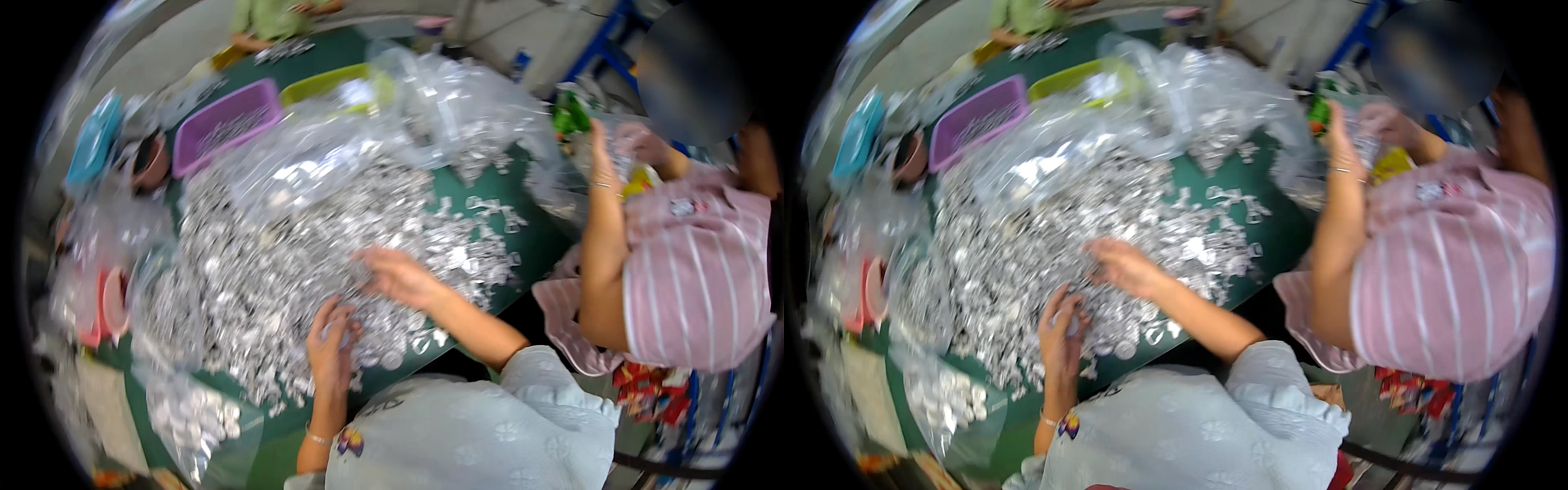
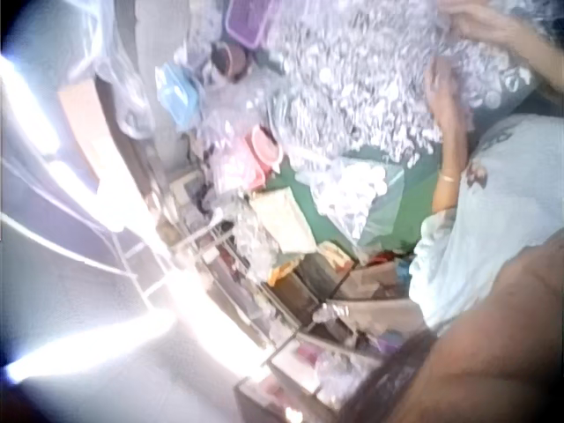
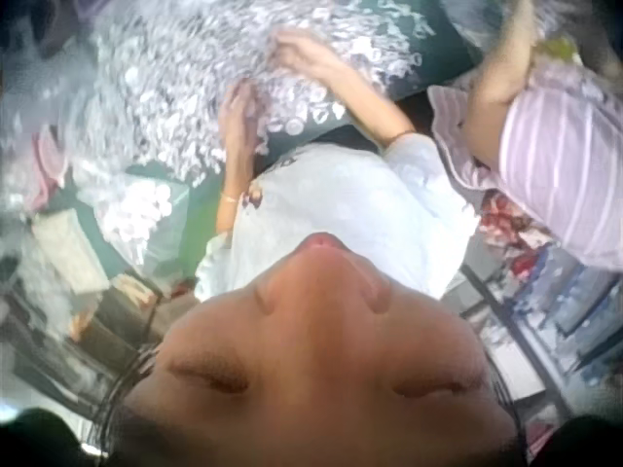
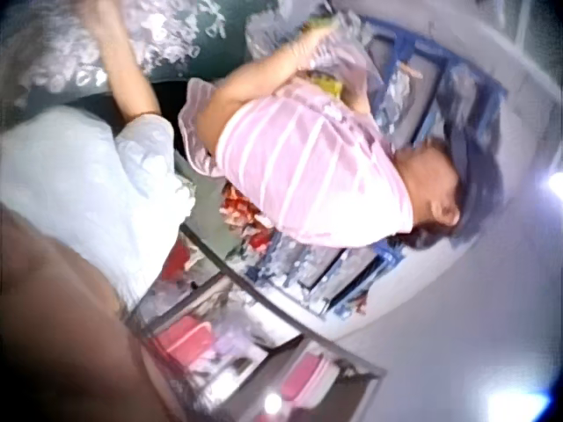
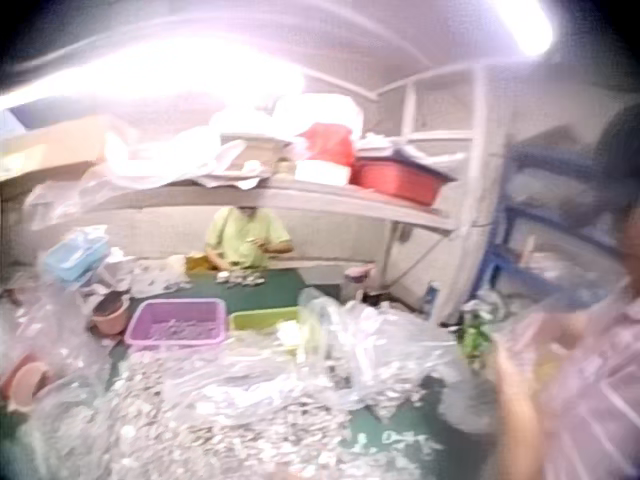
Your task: The person sorts small silver metal parts from a large pile on a green table by hand, stacking circular components and placing sorted items into plastic bags.
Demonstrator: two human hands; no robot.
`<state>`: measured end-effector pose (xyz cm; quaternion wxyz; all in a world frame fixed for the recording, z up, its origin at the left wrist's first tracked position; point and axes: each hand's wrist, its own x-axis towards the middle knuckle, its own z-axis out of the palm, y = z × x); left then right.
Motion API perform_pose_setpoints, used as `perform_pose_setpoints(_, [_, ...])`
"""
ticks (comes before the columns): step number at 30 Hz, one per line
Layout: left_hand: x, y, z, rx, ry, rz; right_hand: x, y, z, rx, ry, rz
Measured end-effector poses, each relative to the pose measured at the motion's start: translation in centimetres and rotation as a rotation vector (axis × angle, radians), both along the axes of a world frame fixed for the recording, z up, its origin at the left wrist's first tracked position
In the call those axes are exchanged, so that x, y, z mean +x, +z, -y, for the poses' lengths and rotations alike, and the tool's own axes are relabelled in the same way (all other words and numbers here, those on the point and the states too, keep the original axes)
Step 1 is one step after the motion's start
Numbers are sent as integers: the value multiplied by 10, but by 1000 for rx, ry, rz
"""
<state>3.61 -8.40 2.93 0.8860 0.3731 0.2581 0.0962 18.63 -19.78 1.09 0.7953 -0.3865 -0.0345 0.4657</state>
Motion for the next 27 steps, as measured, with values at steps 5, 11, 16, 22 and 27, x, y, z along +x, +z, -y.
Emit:
perform_pose_setpoints(5, [13, -7, 7, 181, -72, -16, -19, 4, 11, -126, 145, 362])
perform_pose_setpoints(11, [19, -16, 8, 210, -74, -72, -31, 7, 15, -153, 6, 723])
perform_pose_setpoints(16, [23, -14, 8, 252, -4, -78, -34, 21, 17, -330, 12, 993])
perform_pose_setpoints(22, [27, -12, 18, 260, 86, -131, -33, 14, 20, -332, -1, 1064])
perform_pose_setpoints(27, [31, -7, 28, 379, 145, -146, -28, 11, 26, -289, 8, 1010])
